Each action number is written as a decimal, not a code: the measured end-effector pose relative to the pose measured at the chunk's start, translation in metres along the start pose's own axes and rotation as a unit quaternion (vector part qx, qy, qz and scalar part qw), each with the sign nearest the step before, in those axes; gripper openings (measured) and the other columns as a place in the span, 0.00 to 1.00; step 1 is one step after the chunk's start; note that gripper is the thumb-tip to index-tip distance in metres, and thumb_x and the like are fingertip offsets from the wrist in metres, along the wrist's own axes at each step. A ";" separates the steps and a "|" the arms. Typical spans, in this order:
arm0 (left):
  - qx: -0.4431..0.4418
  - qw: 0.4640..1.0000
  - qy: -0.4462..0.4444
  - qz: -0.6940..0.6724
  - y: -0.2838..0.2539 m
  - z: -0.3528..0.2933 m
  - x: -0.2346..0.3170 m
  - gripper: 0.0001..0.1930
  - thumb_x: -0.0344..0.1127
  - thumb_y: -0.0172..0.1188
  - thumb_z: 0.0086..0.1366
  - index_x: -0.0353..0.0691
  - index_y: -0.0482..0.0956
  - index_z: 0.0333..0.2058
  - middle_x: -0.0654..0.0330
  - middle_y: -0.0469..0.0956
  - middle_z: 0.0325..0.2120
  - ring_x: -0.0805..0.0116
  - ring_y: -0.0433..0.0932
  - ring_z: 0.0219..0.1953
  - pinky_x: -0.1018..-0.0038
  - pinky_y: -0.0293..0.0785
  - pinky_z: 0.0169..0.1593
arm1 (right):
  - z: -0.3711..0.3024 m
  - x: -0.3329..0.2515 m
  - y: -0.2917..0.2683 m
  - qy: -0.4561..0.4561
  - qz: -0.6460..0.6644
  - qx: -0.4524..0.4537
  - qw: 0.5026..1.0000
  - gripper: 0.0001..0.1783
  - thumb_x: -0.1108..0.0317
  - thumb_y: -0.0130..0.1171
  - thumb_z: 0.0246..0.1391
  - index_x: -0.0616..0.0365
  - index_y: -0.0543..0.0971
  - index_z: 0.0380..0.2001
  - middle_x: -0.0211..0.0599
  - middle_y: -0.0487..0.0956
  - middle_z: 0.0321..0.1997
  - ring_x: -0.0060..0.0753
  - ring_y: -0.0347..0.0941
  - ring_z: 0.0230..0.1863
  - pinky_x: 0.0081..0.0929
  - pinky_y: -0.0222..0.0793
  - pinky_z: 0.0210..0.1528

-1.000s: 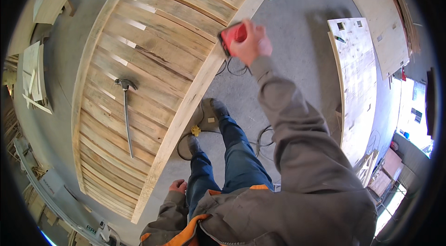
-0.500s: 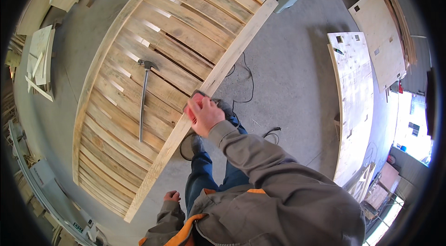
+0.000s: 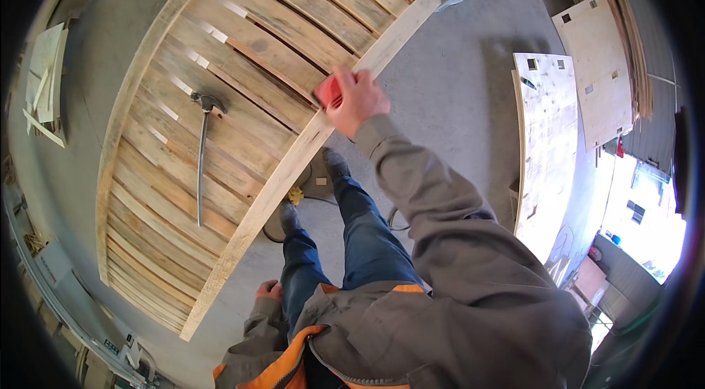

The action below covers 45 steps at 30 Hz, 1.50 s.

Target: The person uses a red electric sander to smooth the surface of a wooden pallet. They move the sander along the slats and edges, occasionally repositioning the pallet with a hammer to access different areas. The task continues with consistent sanding motions across the wood surface.

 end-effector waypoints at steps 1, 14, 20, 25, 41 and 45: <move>-0.002 1.000 0.004 -0.001 0.010 0.001 0.014 0.18 0.37 0.64 0.68 0.32 0.80 0.52 0.56 0.84 0.36 0.69 0.82 0.34 0.71 0.81 0.40 | 0.016 0.011 -0.006 0.016 -0.011 0.007 1.000 0.38 0.57 0.68 0.49 0.35 0.69 0.65 0.53 0.73 0.53 0.61 0.78 0.51 0.53 0.79 0.47; -0.004 1.000 0.014 -0.007 0.038 -0.001 0.031 0.18 0.37 0.64 0.68 0.33 0.80 0.53 0.55 0.85 0.38 0.68 0.83 0.35 0.71 0.81 0.40 | 0.167 0.126 -0.073 0.104 -0.076 0.083 0.988 0.44 0.49 0.68 0.43 0.33 0.69 0.67 0.51 0.75 0.58 0.54 0.77 0.57 0.45 0.76 0.58; -0.009 0.999 0.021 0.023 0.020 0.005 0.018 0.20 0.38 0.63 0.68 0.33 0.79 0.55 0.55 0.84 0.40 0.68 0.83 0.35 0.73 0.79 0.38 | 0.081 0.079 -0.025 0.056 -0.079 0.065 0.993 0.41 0.48 0.69 0.44 0.32 0.70 0.65 0.52 0.76 0.54 0.58 0.79 0.51 0.50 0.77 0.51; -0.008 0.998 0.058 0.022 0.008 0.003 0.012 0.21 0.38 0.63 0.69 0.33 0.79 0.56 0.54 0.84 0.41 0.67 0.83 0.36 0.71 0.79 0.39 | -0.018 0.013 0.011 0.022 -0.031 -0.006 0.999 0.39 0.56 0.70 0.46 0.32 0.69 0.63 0.49 0.72 0.55 0.59 0.78 0.52 0.53 0.78 0.49; 0.045 0.999 0.007 -0.027 -0.057 -0.007 -0.057 0.20 0.41 0.64 0.69 0.36 0.79 0.54 0.54 0.85 0.39 0.65 0.85 0.37 0.68 0.79 0.37 | -0.158 -0.110 0.085 -0.190 0.025 -0.082 0.978 0.31 0.59 0.67 0.52 0.39 0.74 0.60 0.45 0.73 0.48 0.54 0.76 0.48 0.49 0.79 0.39; 0.048 0.999 -0.008 -0.007 -0.044 -0.005 -0.042 0.20 0.41 0.64 0.68 0.36 0.79 0.54 0.55 0.85 0.39 0.65 0.85 0.37 0.68 0.80 0.37 | -0.099 -0.064 0.049 -0.122 0.023 -0.046 0.991 0.33 0.60 0.67 0.50 0.39 0.71 0.61 0.48 0.72 0.49 0.56 0.76 0.49 0.51 0.79 0.43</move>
Point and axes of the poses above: each hand's wrist, its own z-axis towards the middle knuckle, its own y-axis out of the palm, x = y × z, the point moved 2 cm from there along z, towards the middle knuckle
